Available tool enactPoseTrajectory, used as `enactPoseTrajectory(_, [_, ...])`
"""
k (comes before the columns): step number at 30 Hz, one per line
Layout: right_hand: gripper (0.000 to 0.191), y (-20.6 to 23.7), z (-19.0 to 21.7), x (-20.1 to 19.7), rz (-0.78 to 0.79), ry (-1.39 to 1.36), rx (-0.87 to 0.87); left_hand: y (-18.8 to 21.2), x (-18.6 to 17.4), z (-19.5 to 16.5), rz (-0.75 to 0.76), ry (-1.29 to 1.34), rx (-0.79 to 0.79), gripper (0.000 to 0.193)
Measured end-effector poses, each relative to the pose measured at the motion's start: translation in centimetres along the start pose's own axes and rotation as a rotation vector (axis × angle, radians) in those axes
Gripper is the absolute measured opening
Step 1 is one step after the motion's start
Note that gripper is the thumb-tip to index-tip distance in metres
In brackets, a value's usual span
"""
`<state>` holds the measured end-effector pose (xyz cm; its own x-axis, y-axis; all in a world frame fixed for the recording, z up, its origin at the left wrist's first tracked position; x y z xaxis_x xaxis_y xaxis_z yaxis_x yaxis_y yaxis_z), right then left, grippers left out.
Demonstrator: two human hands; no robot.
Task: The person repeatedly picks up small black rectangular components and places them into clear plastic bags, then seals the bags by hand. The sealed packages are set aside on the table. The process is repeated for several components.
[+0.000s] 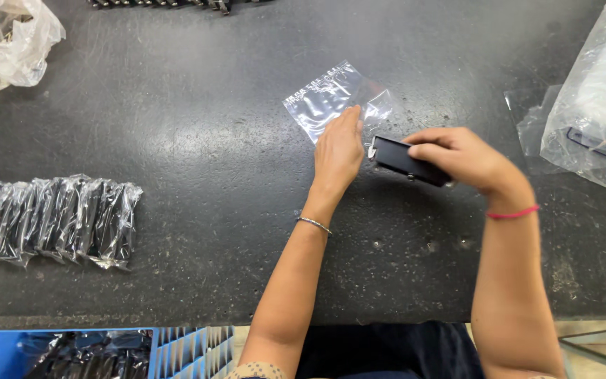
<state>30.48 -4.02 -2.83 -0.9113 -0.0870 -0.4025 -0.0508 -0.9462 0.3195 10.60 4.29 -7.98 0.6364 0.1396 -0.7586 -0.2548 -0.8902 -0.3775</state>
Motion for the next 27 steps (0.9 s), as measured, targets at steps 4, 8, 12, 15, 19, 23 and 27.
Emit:
enactPoseTrajectory(4, [0.033,-1.3,-0.9,1.0,0.001,-0.217,-0.039,0.6,0.2,-1.0,0.008,-0.039,0.043,0.039])
enactPoseTrajectory(8, [0.034,-2.6,-2.5,0.9,-0.04,-0.34,-0.009,1.1,-0.1,-2.8,-0.037,-0.124,0.097,0.048])
enactPoseTrajectory(12, [0.039,-3.6,-3.1,1.2,-0.033,-0.435,-0.006,1.3,-1.1,-4.0,-0.048,-0.102,0.077,0.049])
enactPoseTrajectory(15, [0.04,-3.7,-2.6,2.0,0.057,-0.444,-0.087,1.2,-1.6,-4.4,-0.04,-0.042,0.032,0.03])
enactPoseTrajectory(19, [0.042,-3.5,-2.2,3.0,0.077,-0.552,0.007,1.1,-2.4,-4.7,-0.168,-0.005,0.076,0.02])
enactPoseTrajectory(23, [0.043,-3.4,-2.1,3.0,0.177,-0.581,-0.019,1.0,-2.8,-4.6,-0.188,-0.032,0.072,0.017])
enactPoseTrajectory(27, [0.04,-4.1,-2.5,2.9,0.147,-0.74,0.004,0.9,-3.2,-4.4,-0.203,-0.017,0.069,0.014])
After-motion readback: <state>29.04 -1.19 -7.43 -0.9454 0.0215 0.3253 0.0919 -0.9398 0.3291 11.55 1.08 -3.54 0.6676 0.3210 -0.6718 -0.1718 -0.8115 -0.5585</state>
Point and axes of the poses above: each hand's wrist, its own y-axis away from the middle knuckle, its own x-axis out of the palm, z = x × y, the point moved 3 cm from there along -y, towards the middle knuckle, and after that the axes turned 7 degrees about -y, right-handed, at the moved point
